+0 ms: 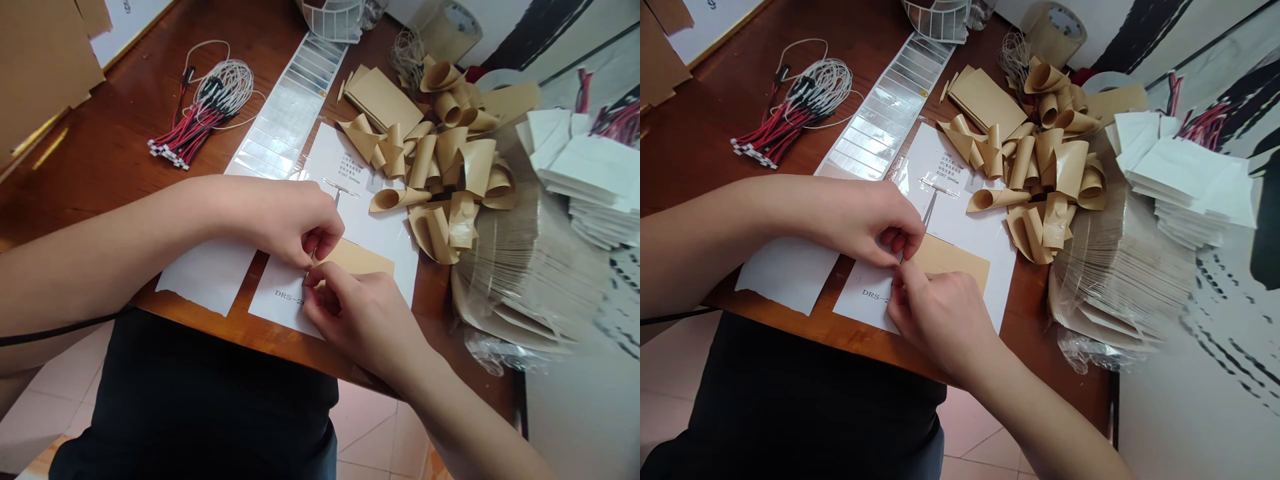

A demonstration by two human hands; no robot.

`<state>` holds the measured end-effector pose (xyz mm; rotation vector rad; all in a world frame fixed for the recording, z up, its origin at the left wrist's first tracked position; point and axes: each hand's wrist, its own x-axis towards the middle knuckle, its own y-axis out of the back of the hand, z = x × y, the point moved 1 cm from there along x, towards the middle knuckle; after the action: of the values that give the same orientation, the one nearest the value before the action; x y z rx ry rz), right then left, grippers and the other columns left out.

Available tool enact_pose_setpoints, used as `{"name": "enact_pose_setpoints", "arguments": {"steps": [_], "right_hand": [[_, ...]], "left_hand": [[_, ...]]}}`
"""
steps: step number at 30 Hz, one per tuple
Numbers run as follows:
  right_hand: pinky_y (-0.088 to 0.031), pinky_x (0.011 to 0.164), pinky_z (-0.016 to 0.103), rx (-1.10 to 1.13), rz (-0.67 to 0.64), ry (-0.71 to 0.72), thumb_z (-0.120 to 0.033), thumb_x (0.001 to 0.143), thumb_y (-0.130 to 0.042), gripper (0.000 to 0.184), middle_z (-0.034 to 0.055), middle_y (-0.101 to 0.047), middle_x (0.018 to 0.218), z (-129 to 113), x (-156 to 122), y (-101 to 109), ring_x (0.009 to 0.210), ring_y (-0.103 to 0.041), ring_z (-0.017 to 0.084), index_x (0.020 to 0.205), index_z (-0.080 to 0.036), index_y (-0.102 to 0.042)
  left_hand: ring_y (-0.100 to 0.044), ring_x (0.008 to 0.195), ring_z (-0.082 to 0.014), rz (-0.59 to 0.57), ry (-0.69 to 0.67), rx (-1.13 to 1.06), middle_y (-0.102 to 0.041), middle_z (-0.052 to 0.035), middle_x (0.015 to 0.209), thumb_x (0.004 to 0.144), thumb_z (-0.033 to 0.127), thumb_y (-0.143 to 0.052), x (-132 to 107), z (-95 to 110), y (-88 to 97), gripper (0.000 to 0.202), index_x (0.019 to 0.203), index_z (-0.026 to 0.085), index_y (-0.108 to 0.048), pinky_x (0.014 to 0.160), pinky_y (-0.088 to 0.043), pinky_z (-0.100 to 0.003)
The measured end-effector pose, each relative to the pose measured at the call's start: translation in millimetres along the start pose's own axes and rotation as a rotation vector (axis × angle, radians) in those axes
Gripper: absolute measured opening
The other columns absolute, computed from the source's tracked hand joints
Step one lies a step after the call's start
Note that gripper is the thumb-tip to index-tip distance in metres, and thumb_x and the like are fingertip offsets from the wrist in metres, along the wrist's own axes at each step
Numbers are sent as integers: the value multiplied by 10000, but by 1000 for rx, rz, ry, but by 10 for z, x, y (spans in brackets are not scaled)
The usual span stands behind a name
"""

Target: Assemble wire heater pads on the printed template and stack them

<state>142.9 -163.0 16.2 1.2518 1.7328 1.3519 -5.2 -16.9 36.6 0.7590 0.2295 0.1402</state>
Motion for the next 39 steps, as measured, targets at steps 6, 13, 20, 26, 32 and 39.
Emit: {"name": "enact_pose_setpoints", "arguments": {"steps": [6, 13, 20, 26, 32, 39], "right_hand": [[-232, 498, 258, -75, 35, 19, -168, 901, -519, 140, -53, -590, 511, -19, 11, -2, 414, -448, 94, 831, -188, -638], [-158, 496, 280, -251, 88, 54, -147, 889, -490, 207, -29, -583, 479, -56, -16, -36, 405, -465, 114, 759, -184, -647], [-136, 487, 281, -335, 132, 124, -80, 847, -473, 218, -45, -510, 438, -99, -17, -28, 375, -384, 111, 692, -192, -578], [-116, 480, 292, -357, 129, 106, -94, 858, -462, 216, -43, -484, 423, -84, -9, -62, 368, -375, 113, 706, -186, -585], [-141, 480, 285, -312, 107, 82, -131, 894, -453, 223, -35, -532, 446, -45, 8, -63, 372, -382, 107, 746, -181, -612], [-179, 472, 281, -226, 97, 42, -152, 912, -467, 203, -35, -570, 490, 2, 19, -28, 386, -427, 110, 812, -160, -644]], "left_hand": [[-609, 669, -111, -5, 3, 15, -716, 22, 740, 735, 133, -685, -3, -9, -3, 90, 780, 202, -721, 615, -383, -240], [-616, 680, -118, -10, 12, -6, -724, 23, 763, 723, 130, -693, 0, -26, -11, 104, 788, 207, -721, 641, -392, -251], [-610, 655, -114, -5, 8, 0, -700, 32, 707, 725, 123, -692, -1, 5, 5, 97, 770, 203, -722, 623, -385, -244], [-606, 659, -112, -11, 14, 1, -709, 32, 722, 741, 110, -692, 3, 1, 8, 104, 783, 199, -727, 653, -394, -246], [-606, 670, -115, -15, 25, 11, -707, 28, 729, 753, 107, -674, 0, 0, 10, 112, 795, 197, -727, 647, -383, -246], [-610, 673, -116, 16, 11, 15, -707, 26, 731, 751, 103, -662, -1, -4, 10, 124, 790, 204, -721, 629, -377, -249]]}}
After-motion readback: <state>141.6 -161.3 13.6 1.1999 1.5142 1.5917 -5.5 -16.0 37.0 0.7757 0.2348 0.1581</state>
